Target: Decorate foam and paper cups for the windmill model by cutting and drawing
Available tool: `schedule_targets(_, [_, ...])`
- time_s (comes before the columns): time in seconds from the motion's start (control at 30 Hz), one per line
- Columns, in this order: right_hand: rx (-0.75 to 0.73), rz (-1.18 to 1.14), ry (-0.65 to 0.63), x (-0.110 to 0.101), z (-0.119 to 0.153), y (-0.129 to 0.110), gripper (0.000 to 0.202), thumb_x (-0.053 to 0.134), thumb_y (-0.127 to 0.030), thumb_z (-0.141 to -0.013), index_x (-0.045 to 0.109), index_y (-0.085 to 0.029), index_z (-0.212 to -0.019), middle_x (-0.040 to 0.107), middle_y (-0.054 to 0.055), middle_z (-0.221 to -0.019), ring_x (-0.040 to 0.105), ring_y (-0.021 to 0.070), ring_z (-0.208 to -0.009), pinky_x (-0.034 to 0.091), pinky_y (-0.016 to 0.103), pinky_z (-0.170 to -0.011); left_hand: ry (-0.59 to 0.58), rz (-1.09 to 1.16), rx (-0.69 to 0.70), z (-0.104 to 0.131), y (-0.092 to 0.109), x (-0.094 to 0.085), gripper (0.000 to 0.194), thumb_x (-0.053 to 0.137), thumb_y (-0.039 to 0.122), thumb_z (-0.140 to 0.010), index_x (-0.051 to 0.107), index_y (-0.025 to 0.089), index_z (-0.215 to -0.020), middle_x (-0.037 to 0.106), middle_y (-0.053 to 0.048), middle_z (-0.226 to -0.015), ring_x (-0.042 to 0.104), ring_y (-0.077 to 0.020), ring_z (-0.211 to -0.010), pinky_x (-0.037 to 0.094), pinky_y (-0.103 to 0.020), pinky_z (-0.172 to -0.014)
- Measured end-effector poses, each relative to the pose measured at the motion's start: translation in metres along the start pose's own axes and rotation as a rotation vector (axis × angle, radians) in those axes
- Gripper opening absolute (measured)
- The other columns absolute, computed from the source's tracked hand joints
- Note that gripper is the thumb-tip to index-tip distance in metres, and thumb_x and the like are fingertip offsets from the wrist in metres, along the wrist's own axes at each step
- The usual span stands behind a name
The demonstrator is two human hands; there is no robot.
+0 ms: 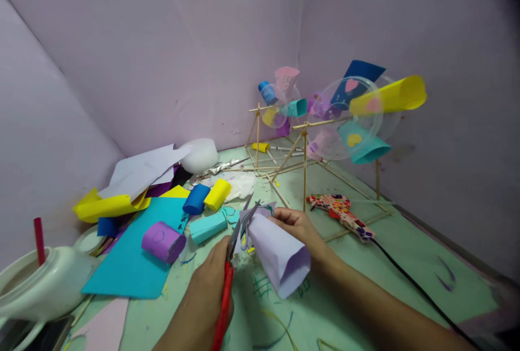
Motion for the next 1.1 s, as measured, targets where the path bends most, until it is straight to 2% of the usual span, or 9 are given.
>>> schedule_targets(0.1, [0.007,-0.002,0.01,-0.002,-0.001,-0.003,0.032,0.084,-0.034,-0.048,0.063,-0.014,-0.058,0.055,-0.005,-0.049,0.042,0.0061,-0.044,0.025,0.021,-0.045,-0.029,-0.068,0.062,-0.001,-0.004,-0.004,0.043,0.041,0.021,-0.08,0.055,0.02,-0.12,0.072,-0.008,-0.094,0.067,-0.0232,-0.093,0.049,-0.034,-0.089])
schedule_targets(0.17, [0.01,-0.014,0.025,-0.002,-0.001,-0.005,0.034,0.085,-0.037,-0.046,0.064,-0.014,-0.06,0.057,-0.004,-0.051,0.043,0.0066,-0.044,0.026,0.021,-0.045,-0.043,-0.077,0.087,0.0,-0.002,-0.008,0.044,0.042,0.02,-0.078,0.057,0.022,-0.119,0.073,-0.005,-0.09,0.066,-0.0231,-0.096,0.048,-0.034,-0.092])
schedule_targets(0.43, [-0.004,-0.024,0.075,-0.006,-0.003,-0.011,0.038,0.084,-0.042,-0.047,0.064,-0.014,-0.063,0.056,-0.004,-0.05,0.043,0.0059,-0.041,0.026,0.02,-0.042,-0.068,0.004,0.082,0.002,0.012,-0.014,0.04,0.041,0.025,-0.082,0.059,0.026,-0.118,0.072,-0.006,-0.103,0.061,-0.0245,-0.109,0.047,-0.037,-0.094])
schedule_targets(0.57, [0.013,0.027,0.039,-0.005,-0.002,-0.013,0.036,0.085,-0.041,-0.046,0.065,-0.015,-0.061,0.057,-0.004,-0.05,0.044,0.0068,-0.042,0.029,0.02,-0.042,-0.05,0.051,0.065,0.002,0.014,-0.012,0.041,0.039,0.026,-0.084,0.058,0.025,-0.121,0.07,-0.007,-0.109,0.06,-0.0245,-0.111,0.047,-0.037,-0.094])
schedule_targets(0.7, [-0.012,0.027,0.027,-0.005,-0.002,-0.012,0.035,0.087,-0.037,-0.041,0.065,-0.014,-0.058,0.057,-0.004,-0.048,0.045,0.0068,-0.042,0.031,0.02,-0.043,-0.043,0.011,0.027,0.002,0.014,-0.011,0.04,0.038,0.021,-0.084,0.059,0.023,-0.118,0.07,-0.009,-0.109,0.061,-0.0258,-0.111,0.046,-0.039,-0.094])
schedule_targets(0.83, [0.009,0.033,0.006,-0.005,-0.001,-0.012,0.034,0.084,-0.04,-0.047,0.066,-0.015,-0.06,0.058,-0.003,-0.049,0.046,0.0072,-0.041,0.032,0.021,-0.043,-0.044,-0.062,0.056,0.003,0.01,-0.011,0.043,0.039,0.019,-0.081,0.059,0.025,-0.119,0.071,-0.008,-0.107,0.06,-0.0266,-0.112,0.048,-0.037,-0.092])
schedule_targets(0.93, [0.009,0.037,0.029,-0.005,0.0,-0.015,0.036,0.085,-0.041,-0.045,0.065,-0.015,-0.059,0.057,-0.003,-0.048,0.045,0.0072,-0.041,0.031,0.021,-0.043,-0.069,-0.115,0.1,0.004,0.005,-0.011,0.047,0.04,0.016,-0.08,0.055,0.026,-0.124,0.07,-0.008,-0.108,0.063,-0.0257,-0.106,0.05,-0.034,-0.088])
schedule_targets(1.0, [0.002,0.029,0.051,-0.005,0.0,-0.016,0.037,0.086,-0.041,-0.041,0.065,-0.014,-0.057,0.057,-0.003,-0.048,0.045,0.0071,-0.042,0.031,0.02,-0.043,-0.127,-0.141,0.126,0.003,0.001,-0.01,0.052,0.04,0.014,-0.078,0.05,0.022,-0.128,0.069,-0.009,-0.109,0.066,-0.0242,-0.098,0.051,-0.032,-0.083])
schedule_targets(1.1, [0.023,-0.067,0.005,-0.003,0.0,-0.014,0.035,0.083,-0.043,-0.051,0.067,-0.014,-0.063,0.061,-0.001,-0.055,0.05,0.0088,-0.047,0.037,0.021,-0.047,-0.174,-0.14,0.138,0.0,-0.006,-0.006,0.05,0.04,0.013,-0.077,0.049,0.015,-0.126,0.071,-0.009,-0.091,0.068,-0.0228,-0.084,0.052,-0.031,-0.079])
Point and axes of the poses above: each hand's wrist, its own z-axis away from the middle knuckle, its own x-axis out of the palm, y = z × x, the point moved 2 cm from there along -z, towards the middle knuckle
